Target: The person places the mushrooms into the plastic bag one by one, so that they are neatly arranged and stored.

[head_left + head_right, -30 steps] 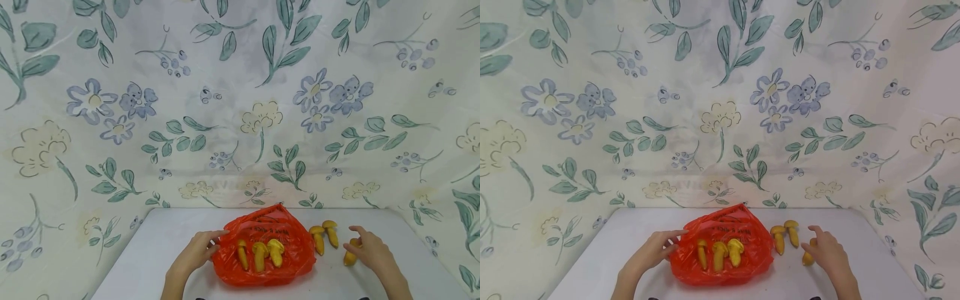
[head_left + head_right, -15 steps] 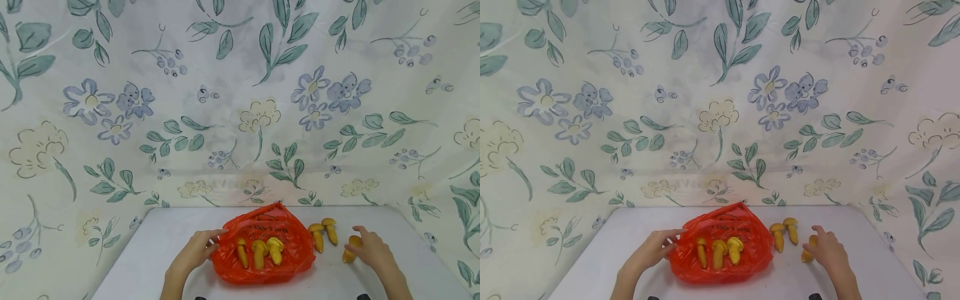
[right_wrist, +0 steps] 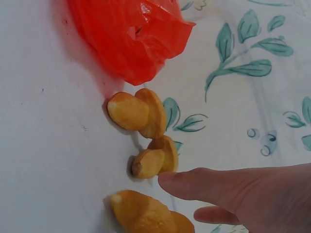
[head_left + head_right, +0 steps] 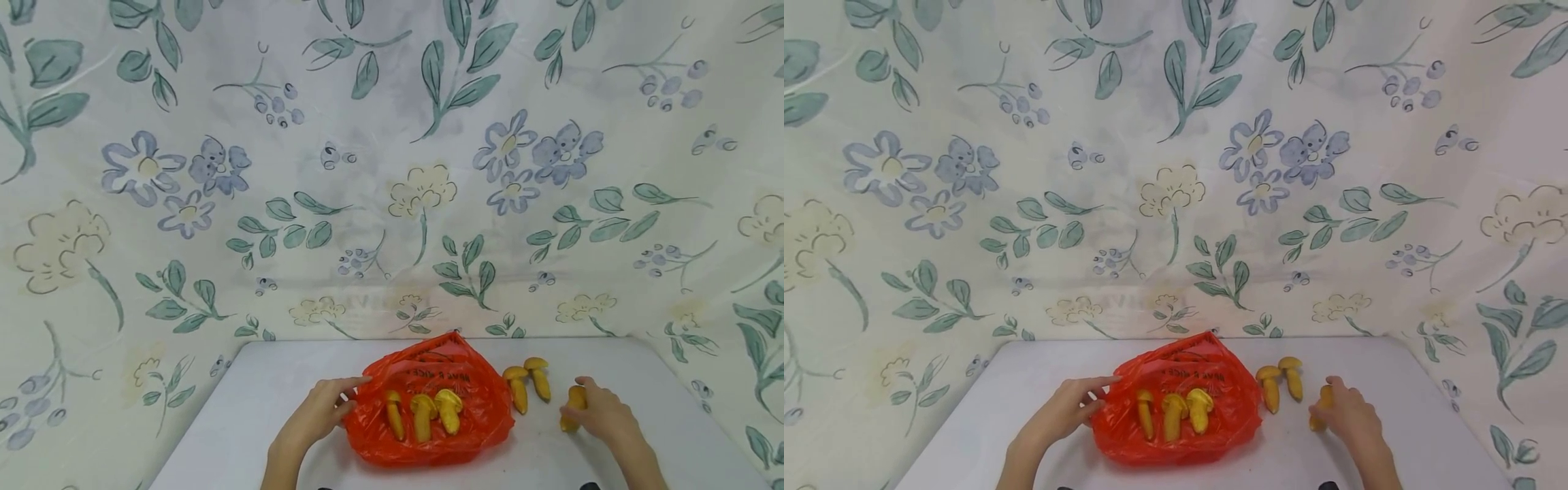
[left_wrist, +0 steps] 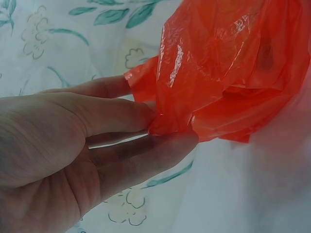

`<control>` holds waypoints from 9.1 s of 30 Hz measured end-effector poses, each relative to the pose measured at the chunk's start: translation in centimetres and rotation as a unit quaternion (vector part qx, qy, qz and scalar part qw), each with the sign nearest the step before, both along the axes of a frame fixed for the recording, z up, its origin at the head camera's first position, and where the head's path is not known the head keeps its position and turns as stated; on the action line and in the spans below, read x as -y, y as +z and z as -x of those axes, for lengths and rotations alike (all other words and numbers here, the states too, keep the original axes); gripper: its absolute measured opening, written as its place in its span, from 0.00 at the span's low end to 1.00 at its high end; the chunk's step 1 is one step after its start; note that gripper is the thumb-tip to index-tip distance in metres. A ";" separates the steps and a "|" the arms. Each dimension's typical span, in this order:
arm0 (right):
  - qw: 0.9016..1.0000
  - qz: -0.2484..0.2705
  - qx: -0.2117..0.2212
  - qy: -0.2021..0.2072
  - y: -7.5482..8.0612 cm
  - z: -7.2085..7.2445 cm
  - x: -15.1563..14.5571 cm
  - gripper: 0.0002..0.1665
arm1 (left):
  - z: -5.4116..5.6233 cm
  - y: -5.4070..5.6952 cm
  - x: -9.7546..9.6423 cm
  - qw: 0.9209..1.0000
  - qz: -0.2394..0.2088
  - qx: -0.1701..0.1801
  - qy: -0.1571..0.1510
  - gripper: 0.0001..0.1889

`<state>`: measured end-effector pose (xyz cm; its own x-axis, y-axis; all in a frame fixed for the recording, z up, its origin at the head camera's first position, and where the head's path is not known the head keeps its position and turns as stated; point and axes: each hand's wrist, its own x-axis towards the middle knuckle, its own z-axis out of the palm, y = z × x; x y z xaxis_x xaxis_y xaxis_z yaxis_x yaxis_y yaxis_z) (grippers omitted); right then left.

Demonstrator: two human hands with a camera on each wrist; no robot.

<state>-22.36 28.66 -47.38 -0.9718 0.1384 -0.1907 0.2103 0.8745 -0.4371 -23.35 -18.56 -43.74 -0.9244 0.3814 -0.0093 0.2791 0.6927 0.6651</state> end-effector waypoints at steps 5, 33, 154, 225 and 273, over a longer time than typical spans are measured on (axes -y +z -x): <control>1.000 -0.011 0.008 -0.013 -0.1 0.0 0.2 0.48 | 0.0 0.0 -0.1 1.000 0.000 0.000 0.004 0.23; 1.000 -0.011 0.024 -0.008 -0.5 -0.1 -0.2 0.43 | -0.3 0.1 -0.1 1.000 -0.004 -0.013 -0.011 0.22; 0.995 -0.030 -0.083 0.045 3.8 -1.7 3.6 0.44 | 0.0 0.0 -0.5 1.000 0.002 -0.010 -0.007 0.22; 0.987 0.037 -0.138 0.072 4.7 -1.6 10.6 0.40 | 0.1 -0.3 -0.6 1.000 0.009 -0.015 -0.019 0.23; 0.981 0.063 -0.145 0.114 2.4 -1.0 16.0 0.42 | -0.1 -0.1 -0.4 1.000 0.004 -0.016 -0.012 0.23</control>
